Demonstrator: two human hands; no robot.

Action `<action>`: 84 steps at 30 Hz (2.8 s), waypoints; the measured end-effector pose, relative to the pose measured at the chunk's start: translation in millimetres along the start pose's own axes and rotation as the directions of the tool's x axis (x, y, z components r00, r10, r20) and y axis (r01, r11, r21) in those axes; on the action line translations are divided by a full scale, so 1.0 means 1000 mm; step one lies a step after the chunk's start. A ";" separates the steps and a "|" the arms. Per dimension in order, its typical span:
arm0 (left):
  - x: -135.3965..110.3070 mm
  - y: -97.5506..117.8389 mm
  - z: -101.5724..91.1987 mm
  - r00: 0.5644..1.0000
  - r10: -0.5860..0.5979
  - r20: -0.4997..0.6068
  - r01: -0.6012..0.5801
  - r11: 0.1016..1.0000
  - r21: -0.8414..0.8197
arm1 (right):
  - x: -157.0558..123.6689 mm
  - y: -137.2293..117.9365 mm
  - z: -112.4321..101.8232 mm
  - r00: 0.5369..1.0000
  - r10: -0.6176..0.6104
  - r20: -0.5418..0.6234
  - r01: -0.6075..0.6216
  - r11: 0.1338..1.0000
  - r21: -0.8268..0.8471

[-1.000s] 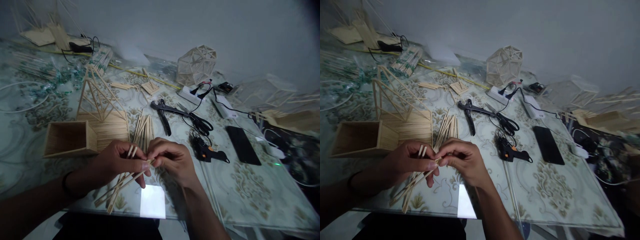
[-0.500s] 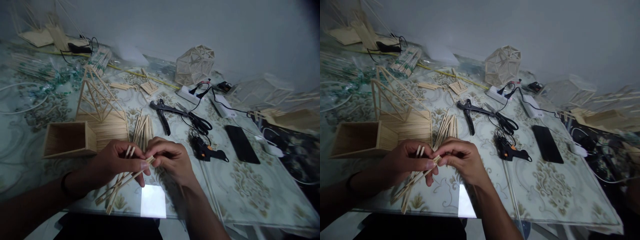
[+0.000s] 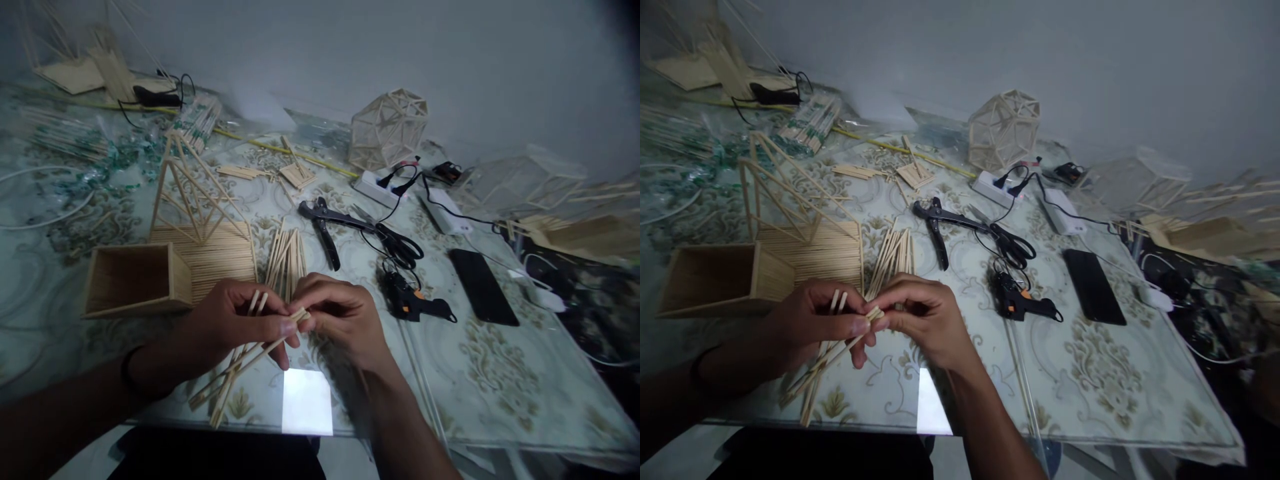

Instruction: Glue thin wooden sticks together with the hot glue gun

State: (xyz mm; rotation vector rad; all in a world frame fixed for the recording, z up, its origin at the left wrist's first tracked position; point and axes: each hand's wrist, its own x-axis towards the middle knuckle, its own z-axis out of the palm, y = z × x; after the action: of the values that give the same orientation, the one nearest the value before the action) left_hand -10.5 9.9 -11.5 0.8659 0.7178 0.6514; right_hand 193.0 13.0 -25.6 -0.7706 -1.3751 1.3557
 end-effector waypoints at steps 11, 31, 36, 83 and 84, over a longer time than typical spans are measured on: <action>0.001 0.001 -0.002 0.996 0.051 -0.071 -0.044 0.994 0.103 | -0.001 -0.003 0.001 0.991 0.043 -0.130 -0.049 0.998 -0.040; 0.003 0.002 -0.003 0.993 0.061 -0.103 -0.042 0.983 0.178 | -0.001 -0.002 0.001 0.984 0.033 -0.177 -0.057 0.990 -0.131; 0.003 0.002 -0.003 0.993 0.043 -0.111 -0.023 0.984 0.175 | -0.006 0.004 -0.015 0.961 0.048 -0.271 -0.050 0.999 -0.001; -0.001 -0.005 0.000 0.999 0.020 0.048 -0.018 0.998 -0.055 | -0.008 0.001 0.004 0.996 0.007 0.094 -0.015 0.996 0.087; 0.000 -0.005 0.000 0.999 0.018 0.050 -0.015 0.997 -0.072 | -0.008 0.001 0.005 0.996 0.008 0.091 -0.016 0.996 0.088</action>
State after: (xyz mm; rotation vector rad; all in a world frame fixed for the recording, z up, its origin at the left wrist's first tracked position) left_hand -9.4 7.1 -15.2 0.8200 0.6382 0.6638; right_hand 190.6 4.6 -27.2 -0.6664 -1.3726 1.4668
